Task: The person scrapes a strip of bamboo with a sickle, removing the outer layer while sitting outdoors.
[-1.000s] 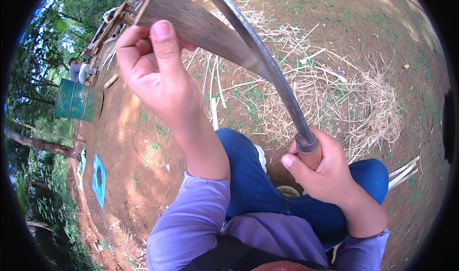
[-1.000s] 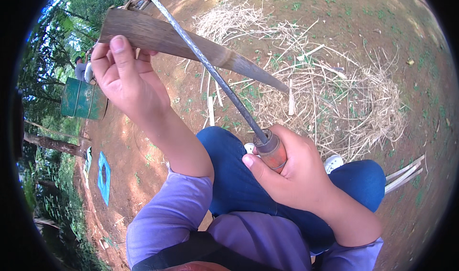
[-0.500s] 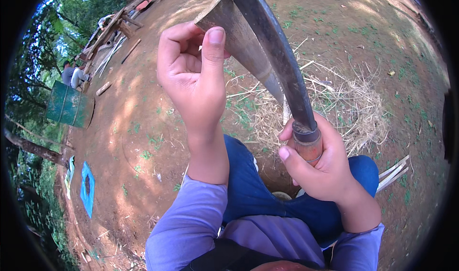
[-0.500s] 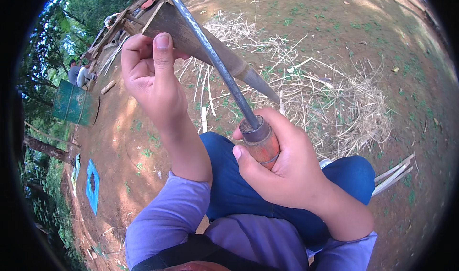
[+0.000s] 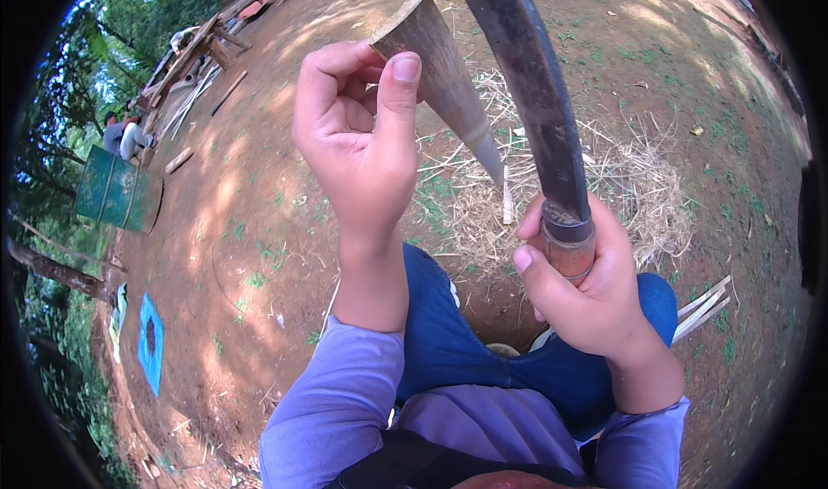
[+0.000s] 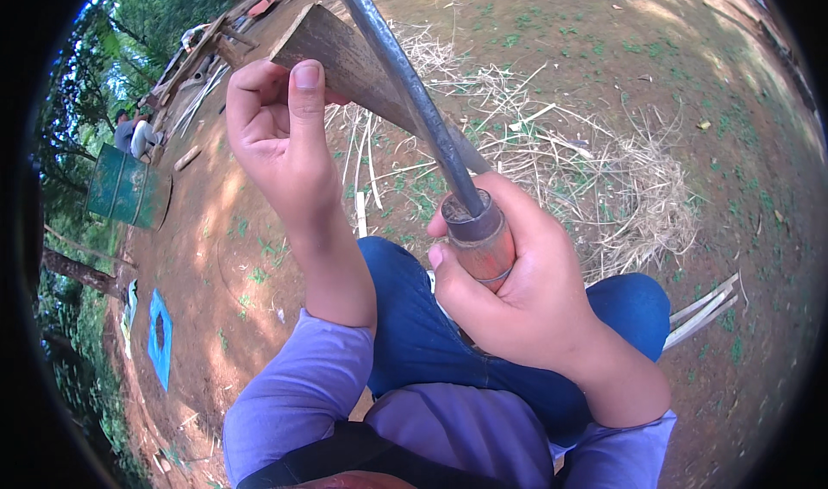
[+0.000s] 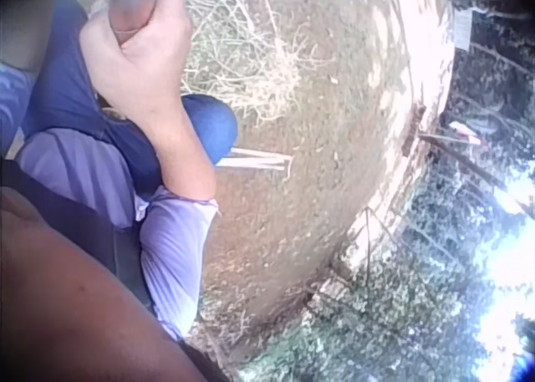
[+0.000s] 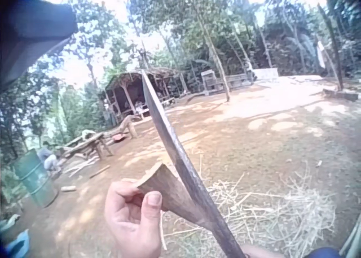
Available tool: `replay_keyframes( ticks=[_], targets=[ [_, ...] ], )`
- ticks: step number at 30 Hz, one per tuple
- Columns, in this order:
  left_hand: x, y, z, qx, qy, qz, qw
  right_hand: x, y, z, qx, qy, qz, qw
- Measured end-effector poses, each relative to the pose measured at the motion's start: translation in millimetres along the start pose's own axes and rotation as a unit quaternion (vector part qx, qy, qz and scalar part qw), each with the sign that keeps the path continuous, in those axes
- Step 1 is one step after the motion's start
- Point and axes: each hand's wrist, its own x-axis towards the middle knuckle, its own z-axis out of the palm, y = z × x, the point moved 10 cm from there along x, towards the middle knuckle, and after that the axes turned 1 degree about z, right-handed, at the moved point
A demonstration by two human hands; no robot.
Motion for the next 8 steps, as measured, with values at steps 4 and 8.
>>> replay_keyframes(
  ticks=[4,8],
  targets=[
    [0.1,0.5,2.3,-0.003,-0.002,0.012,1.000,-0.4,2.5,-1.5,-0.012,-0.009,0.026,1.000],
    [-0.5,2.0,3.4,-0.001,-0.004,0.010,1.000,-0.4,0.1,-1.5,-0.022,-0.010,0.005,1.000]
  ],
)
